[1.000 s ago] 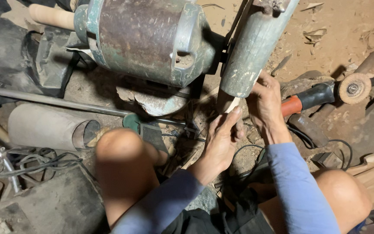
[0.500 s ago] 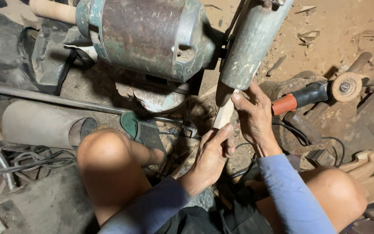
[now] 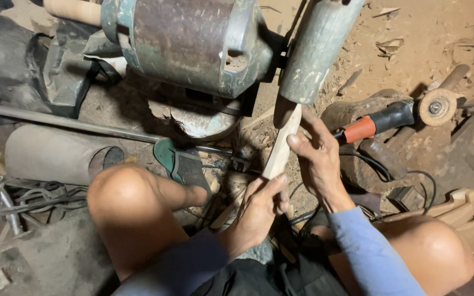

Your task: The person holds a small wooden piece against a rotating grinding wheel, shaping and smoothing its surface. The person repeatedly repositions the wood to grind different edges and faces.

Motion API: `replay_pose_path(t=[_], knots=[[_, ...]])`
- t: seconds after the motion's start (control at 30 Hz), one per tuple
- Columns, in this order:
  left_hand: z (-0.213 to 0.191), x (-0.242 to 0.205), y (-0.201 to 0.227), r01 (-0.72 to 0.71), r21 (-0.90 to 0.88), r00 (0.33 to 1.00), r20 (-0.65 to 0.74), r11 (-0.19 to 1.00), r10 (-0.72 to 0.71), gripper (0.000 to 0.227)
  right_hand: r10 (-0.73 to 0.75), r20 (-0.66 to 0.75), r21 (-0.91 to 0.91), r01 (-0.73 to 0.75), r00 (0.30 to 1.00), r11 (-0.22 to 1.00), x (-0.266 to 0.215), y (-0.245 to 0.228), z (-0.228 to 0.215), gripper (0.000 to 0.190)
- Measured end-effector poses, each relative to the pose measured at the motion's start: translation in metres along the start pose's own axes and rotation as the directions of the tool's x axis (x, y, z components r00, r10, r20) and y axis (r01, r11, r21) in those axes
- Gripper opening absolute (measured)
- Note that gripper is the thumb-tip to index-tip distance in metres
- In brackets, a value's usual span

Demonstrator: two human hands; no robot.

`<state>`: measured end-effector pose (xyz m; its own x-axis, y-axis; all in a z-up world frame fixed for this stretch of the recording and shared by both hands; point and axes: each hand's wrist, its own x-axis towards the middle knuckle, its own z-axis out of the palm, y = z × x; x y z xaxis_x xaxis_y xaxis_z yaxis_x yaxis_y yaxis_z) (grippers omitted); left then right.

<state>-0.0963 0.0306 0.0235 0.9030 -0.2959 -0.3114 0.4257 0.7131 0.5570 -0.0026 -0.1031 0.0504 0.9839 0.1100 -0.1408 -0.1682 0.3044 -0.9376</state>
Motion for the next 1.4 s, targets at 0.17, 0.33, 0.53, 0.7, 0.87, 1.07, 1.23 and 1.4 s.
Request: replay_pose_path(t=[0.17,0.33,0.53,0.7,0.87,1.07,1.23,1.4], knots=[[-0.001,-0.021,0.003,-0.023,0.333,1.0,-0.002,0.943,0.025,0.031,0.012,0.05,0.102,-0.017,0.999,0.995,-0.028,-0.009,-0.013,0.078],[0.011,-0.02,0.004,-0.056,0.389,0.998,0.024,0.919,0.051,0.047,0.044,0.089,0.352,-0.072,0.995,0.933,-0.038,-0.012,-0.038,0.084],[0.022,-0.024,0.019,-0.016,0.432,1.0,0.007,0.902,0.015,0.048,0.031,0.108,0.391,-0.071,0.994,0.918,-0.041,-0.008,-0.051,0.085],[0.026,-0.022,0.022,-0.087,0.727,0.983,-0.049,0.681,0.178,0.043,0.095,0.049,0.278,-0.105,0.994,0.955,-0.037,-0.008,-0.051,0.081],[0.022,-0.015,0.015,-0.422,0.884,0.814,0.27,0.204,0.514,0.043,0.157,0.079,0.281,-0.173,0.984,0.944,-0.036,-0.006,-0.046,0.08],[0.023,-0.008,0.012,-0.493,0.869,0.723,0.439,-0.046,0.534,0.039,0.184,0.099,0.278,-0.205,0.978,0.938,-0.033,-0.007,-0.044,0.079],[0.029,-0.011,0.02,-0.48,0.873,0.728,0.453,-0.089,0.514,0.04,0.189,0.125,0.269,-0.217,0.974,0.938,-0.03,-0.009,-0.04,0.08],[0.032,-0.009,0.023,-0.487,0.867,0.72,0.465,-0.102,0.515,0.044,0.187,0.12,0.251,-0.212,0.975,0.944,-0.028,-0.008,-0.036,0.079]])
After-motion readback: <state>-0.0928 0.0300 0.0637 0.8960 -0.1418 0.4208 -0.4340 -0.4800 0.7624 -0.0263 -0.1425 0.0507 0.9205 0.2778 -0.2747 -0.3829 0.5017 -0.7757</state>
